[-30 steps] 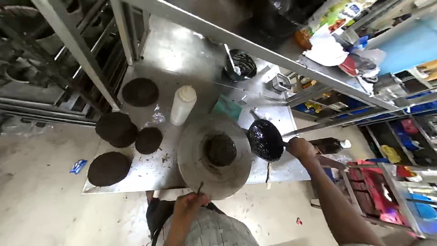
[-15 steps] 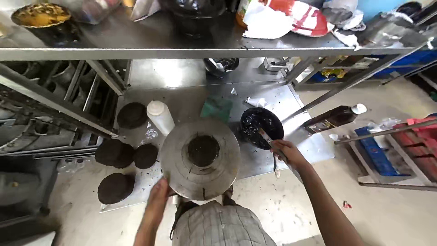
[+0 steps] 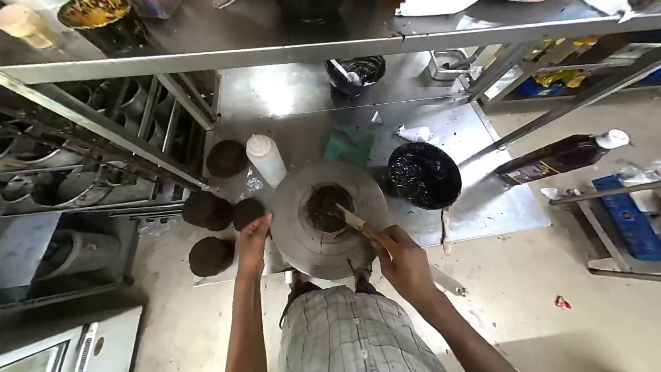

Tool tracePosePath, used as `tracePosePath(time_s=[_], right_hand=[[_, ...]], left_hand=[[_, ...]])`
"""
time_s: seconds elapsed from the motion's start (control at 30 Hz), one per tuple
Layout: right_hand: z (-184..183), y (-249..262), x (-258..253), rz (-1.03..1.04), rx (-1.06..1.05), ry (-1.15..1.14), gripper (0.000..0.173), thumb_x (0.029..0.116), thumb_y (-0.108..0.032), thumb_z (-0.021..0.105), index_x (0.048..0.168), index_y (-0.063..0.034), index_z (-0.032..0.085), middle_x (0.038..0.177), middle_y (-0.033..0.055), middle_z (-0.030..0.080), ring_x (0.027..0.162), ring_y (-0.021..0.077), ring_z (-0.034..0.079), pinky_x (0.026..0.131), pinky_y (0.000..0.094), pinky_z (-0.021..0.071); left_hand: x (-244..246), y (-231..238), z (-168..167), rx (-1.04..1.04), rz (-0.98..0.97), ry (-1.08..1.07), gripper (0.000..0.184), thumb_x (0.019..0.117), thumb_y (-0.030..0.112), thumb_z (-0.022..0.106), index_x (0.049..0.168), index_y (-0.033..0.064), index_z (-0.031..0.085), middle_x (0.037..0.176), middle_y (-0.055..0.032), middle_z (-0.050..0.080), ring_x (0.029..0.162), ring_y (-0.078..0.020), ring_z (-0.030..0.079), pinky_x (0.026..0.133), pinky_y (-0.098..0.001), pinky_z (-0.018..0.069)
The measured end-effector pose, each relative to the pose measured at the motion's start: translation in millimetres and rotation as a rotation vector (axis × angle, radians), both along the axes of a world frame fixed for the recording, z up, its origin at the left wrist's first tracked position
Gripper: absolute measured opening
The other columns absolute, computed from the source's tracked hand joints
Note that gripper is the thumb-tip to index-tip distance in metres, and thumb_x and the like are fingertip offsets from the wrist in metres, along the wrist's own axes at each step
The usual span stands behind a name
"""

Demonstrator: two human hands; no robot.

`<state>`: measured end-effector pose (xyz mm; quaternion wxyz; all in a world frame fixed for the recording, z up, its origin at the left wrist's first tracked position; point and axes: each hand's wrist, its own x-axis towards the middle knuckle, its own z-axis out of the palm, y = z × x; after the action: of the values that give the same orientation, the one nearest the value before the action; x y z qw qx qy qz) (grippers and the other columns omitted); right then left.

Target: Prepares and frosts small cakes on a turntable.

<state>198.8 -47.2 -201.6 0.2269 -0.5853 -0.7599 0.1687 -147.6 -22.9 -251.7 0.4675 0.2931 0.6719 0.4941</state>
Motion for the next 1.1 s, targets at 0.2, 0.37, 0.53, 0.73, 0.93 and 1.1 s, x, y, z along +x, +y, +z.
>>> tracePosePath(time_s=[0.2,0.37,0.53,0.73,0.93,1.1], right_hand=[[2.1,-9.7,-10.2,0.021,-0.126,0.153,0.030,0.1012,-0.028,0.057,0.126,-0.0280,0.074,0.099,-0.0019,0.069,0.071,0.0076,0.064,0.061,0.0319,0.0585],[-4.1,2.8,-4.2,0.001,0.072,0.001,0.035,0.0978,-0.022,0.056,0.127,-0.0262,0.074,0.097,0.0051,0.068,0.068,0.0158,0.064,0.054,0.0384,0.0557],[-5.3,-8.4,-7.0,0.071,-0.004,0.087,0.032,0.1002,-0.026,0.056,0.126,-0.0316,0.074,0.095,-0.0007,0.067,0.069,0.0089,0.063,0.057,0.0323,0.0562],[-7.2,-3.8,-5.5,0.014,-0.104,0.207,0.030,0.0990,-0.026,0.059,0.124,-0.0246,0.075,0.097,-0.0017,0.068,0.069,0.0059,0.062,0.060,0.0286,0.0577],[-13.3,7.5,1.4,0.008,0.100,0.069,0.031,0.0968,-0.022,0.059,0.122,-0.0265,0.077,0.096,0.0031,0.068,0.066,0.0133,0.063,0.054,0.0357,0.0557],[-10.3,-5.2,-8.4,0.055,-0.205,0.347,0.026,0.0984,-0.026,0.063,0.120,-0.0231,0.077,0.094,-0.0028,0.068,0.069,0.0048,0.062,0.061,0.0263,0.0565]], left_hand=[[30.9,-92.2,-9.0,-0.009,-0.279,-0.164,0.025,0.1023,0.022,0.061,0.102,-0.0013,0.070,0.095,-0.0103,0.073,0.090,-0.0207,0.071,0.088,-0.0409,0.0593],[47.4,-94.1,-0.7,-0.061,-0.259,-0.486,0.051,0.0983,0.033,0.067,0.129,-0.0065,0.056,0.114,-0.0188,0.071,0.103,-0.0287,0.071,0.094,-0.0463,0.0590],[33.4,-57.0,10.1,-0.048,-0.004,-0.486,0.058,0.1116,0.045,0.027,0.135,-0.0002,0.056,0.115,-0.0164,0.070,0.102,-0.0257,0.070,0.090,-0.0453,0.0587],[23.2,-37.3,18.1,-0.054,0.046,-0.430,0.057,0.1116,0.045,0.026,0.131,0.0037,0.060,0.117,-0.0117,0.071,0.106,-0.0224,0.068,0.094,-0.0439,0.0553],[19.2,-9.9,26.9,-0.089,0.076,-0.353,0.053,0.1112,0.044,0.033,0.128,0.0036,0.062,0.113,-0.0099,0.071,0.101,-0.0194,0.069,0.090,-0.0405,0.0565],[20.1,11.9,38.3,-0.101,0.043,-0.208,0.052,0.1089,0.048,0.040,0.131,0.0061,0.062,0.119,-0.0100,0.069,0.105,-0.0194,0.066,0.090,-0.0415,0.0555]])
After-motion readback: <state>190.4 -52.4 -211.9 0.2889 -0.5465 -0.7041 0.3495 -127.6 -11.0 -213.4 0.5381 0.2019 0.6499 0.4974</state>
